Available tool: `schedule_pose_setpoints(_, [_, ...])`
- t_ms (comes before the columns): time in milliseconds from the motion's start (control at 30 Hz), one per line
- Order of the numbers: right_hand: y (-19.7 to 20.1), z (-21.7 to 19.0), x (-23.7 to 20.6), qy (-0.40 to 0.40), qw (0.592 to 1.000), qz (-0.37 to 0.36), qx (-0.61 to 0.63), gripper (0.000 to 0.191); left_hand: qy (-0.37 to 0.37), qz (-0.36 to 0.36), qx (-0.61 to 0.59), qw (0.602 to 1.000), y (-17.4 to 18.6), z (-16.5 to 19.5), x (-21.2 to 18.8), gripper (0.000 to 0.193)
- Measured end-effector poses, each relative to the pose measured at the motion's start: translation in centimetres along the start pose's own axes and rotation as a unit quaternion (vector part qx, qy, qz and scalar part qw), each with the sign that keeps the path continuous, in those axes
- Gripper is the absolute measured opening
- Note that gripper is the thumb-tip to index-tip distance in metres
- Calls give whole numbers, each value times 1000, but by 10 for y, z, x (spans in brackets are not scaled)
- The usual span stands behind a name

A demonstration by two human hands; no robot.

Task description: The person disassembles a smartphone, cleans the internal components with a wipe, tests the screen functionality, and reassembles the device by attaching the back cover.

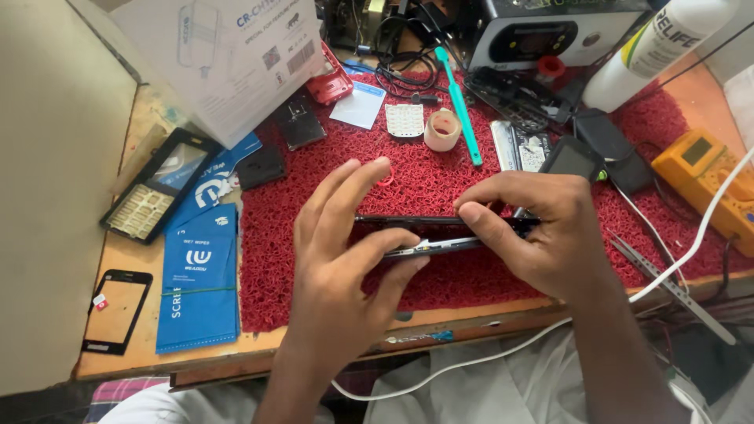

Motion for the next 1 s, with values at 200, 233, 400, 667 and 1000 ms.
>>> schedule_pose_setpoints(200, [12, 8, 6, -13, 997, -68, 27, 14, -5, -48, -122, 991, -9, -14, 2, 24])
schedule_pose_setpoints(233, [16, 7, 6, -38, 997, -63, 34, 14, 5, -51, -143, 988, -10, -15, 2, 24])
schedule_pose_setpoints(400, [27, -25, 7, 24, 997, -72, 12, 17, 9, -53, -184, 982, -12, -15, 3, 24])
schedule_pose_setpoints(667, [-2, -64, 6, 168, 965, -127, -153, 23, 13, -47, -215, 975, -13, -17, 5, 24])
schedule_pose_setpoints(1000, [-14, -64, 7, 191, 951, -128, -206, 16, 18, -48, -223, 973, -13, -20, 4, 23])
Point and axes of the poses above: each hand's wrist, its own x-axis towards the middle knuckle, its own y-axis out of the back of the hand, z = x × y, the point moved 3 cm from there along x, towards the middle knuckle, and after that the axes turned 13 degrees about x, right-handed, at the moved point
